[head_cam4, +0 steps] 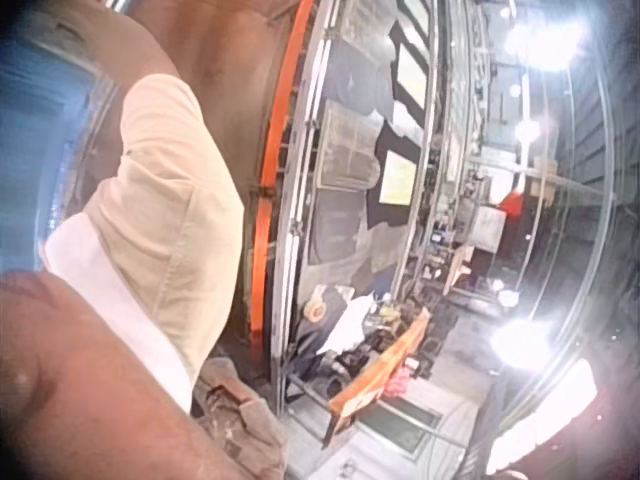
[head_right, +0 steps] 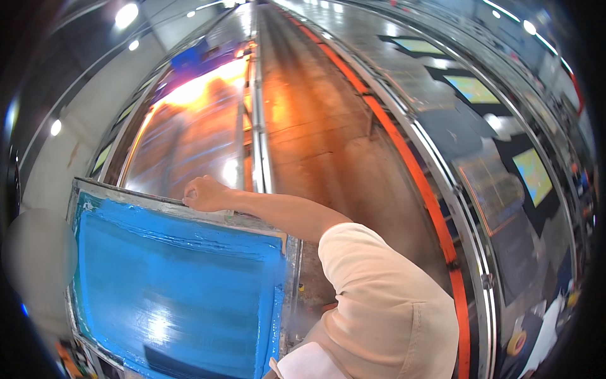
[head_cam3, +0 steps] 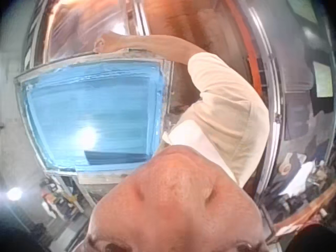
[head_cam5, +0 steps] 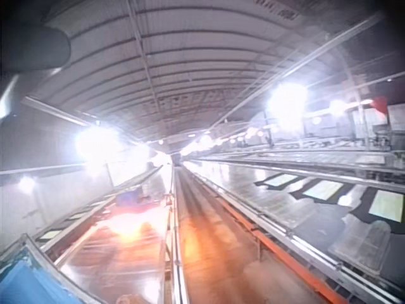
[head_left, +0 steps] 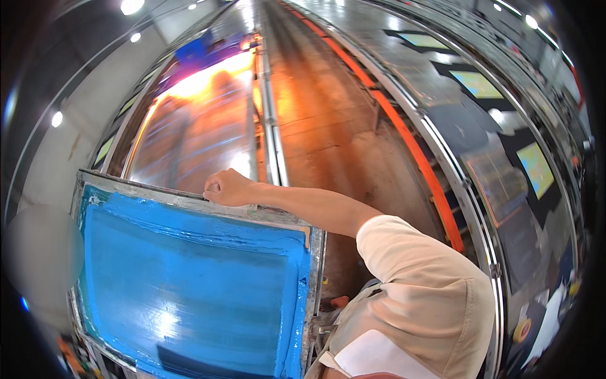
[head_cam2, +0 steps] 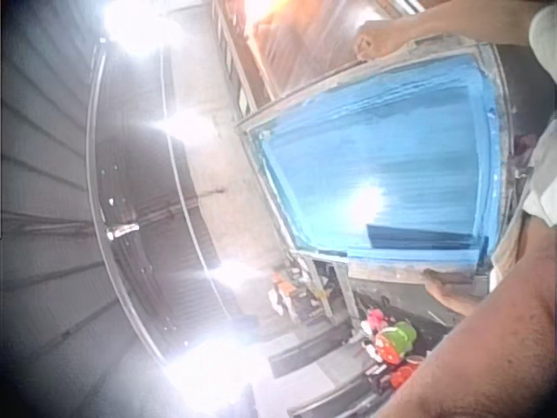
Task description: The person uses a squeegee to spread blue ink across a screen printing frame, repeatedly pulling the ink from one side to the other to achieve even coverage. The person adjusts the frame position and continues the inking process throughout the clip.
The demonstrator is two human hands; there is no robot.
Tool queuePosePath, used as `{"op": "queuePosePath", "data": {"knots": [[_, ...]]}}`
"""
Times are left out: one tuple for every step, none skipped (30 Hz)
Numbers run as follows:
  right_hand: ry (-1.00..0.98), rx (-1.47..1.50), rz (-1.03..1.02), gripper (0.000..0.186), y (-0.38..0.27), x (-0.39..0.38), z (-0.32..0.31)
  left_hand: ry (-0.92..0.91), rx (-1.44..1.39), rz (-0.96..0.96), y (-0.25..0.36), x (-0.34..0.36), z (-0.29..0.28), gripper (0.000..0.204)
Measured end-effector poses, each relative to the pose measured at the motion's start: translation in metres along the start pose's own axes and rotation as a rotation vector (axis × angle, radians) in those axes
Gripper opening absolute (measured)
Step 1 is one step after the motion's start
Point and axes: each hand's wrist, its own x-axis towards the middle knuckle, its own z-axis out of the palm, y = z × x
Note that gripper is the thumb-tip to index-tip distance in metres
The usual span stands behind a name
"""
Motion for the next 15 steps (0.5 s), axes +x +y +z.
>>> {"op": "queuePosePath", "data": {"knots": [[0.069, -0.012, 0.037, 0.032, 0.001, -0.008, -0.029, -0.042, 0.026, 0.027, 0.022, 0.004, 0.016, 0.062], [0.139, -0.013, 0.059, 0.032, 0.000, -0.015, -0.055, -0.077, 0.047, 0.063, 0.042, 0.004, 0.034, 0.062], [0.214, -0.026, 0.107, 0.032, 0.007, -0.027, -0.087, -0.109, 0.047, 0.100, 0.057, -0.001, 0.051, 0.062], [0.263, -0.034, 0.117, 0.032, 0.013, -0.041, -0.119, -0.134, 0.047, 0.138, 0.073, -0.009, 0.067, 0.062], [0.312, -0.034, 0.138, 0.031, 0.015, -0.057, -0.144, -0.159, 0.063, 0.171, 0.087, -0.014, 0.080, 0.062], [0.365, -0.043, 0.155, 0.031, 0.019, -0.075, -0.170, -0.195, 0.061, 0.201, 0.098, -0.020, 0.095, 0.062], [0.413, -0.052, 0.112, 0.030, 0.026, -0.092, -0.194, -0.231, 0.065, 0.227, 0.108, -0.027, 0.109, 0.062], [0.455, -0.070, 0.172, 0.030, 0.019, -0.109, -0.217, -0.256, 0.074, 0.246, 0.117, -0.034, 0.120, 0.062], [0.482, -0.100, 0.211, 0.029, 0.012, -0.122, -0.246, -0.280, 0.074, 0.255, 0.122, -0.041, 0.130, 0.062], [0.505, -0.126, 0.251, 0.029, 0.010, -0.135, -0.274, -0.323, 0.070, 0.267, 0.131, -0.044, 0.144, 0.062], [0.565, -0.107, 0.285, 0.029, 0.016, -0.153, -0.305, -0.370, 0.055, 0.273, 0.134, -0.051, 0.161, 0.062], [0.621, -0.084, 0.320, 0.029, 0.029, -0.172, -0.336, -0.418, 0.045, 0.274, 0.135, -0.058, 0.178, 0.062], [0.723, -0.225, 0.256, 0.032, 0.042, -0.194, -0.369, -0.478, 0.030, 0.274, 0.135, -0.064, 0.200, 0.062], [0.744, -0.212, 0.301, 0.033, 0.046, -0.210, -0.400, -0.529, 0.019, 0.274, 0.135, -0.072, 0.222, 0.063], [0.786, -0.300, 0.340, 0.035, 0.049, -0.229, -0.430, -0.585, 0.003, 0.274, 0.138, -0.078, 0.250, 0.063]]}}
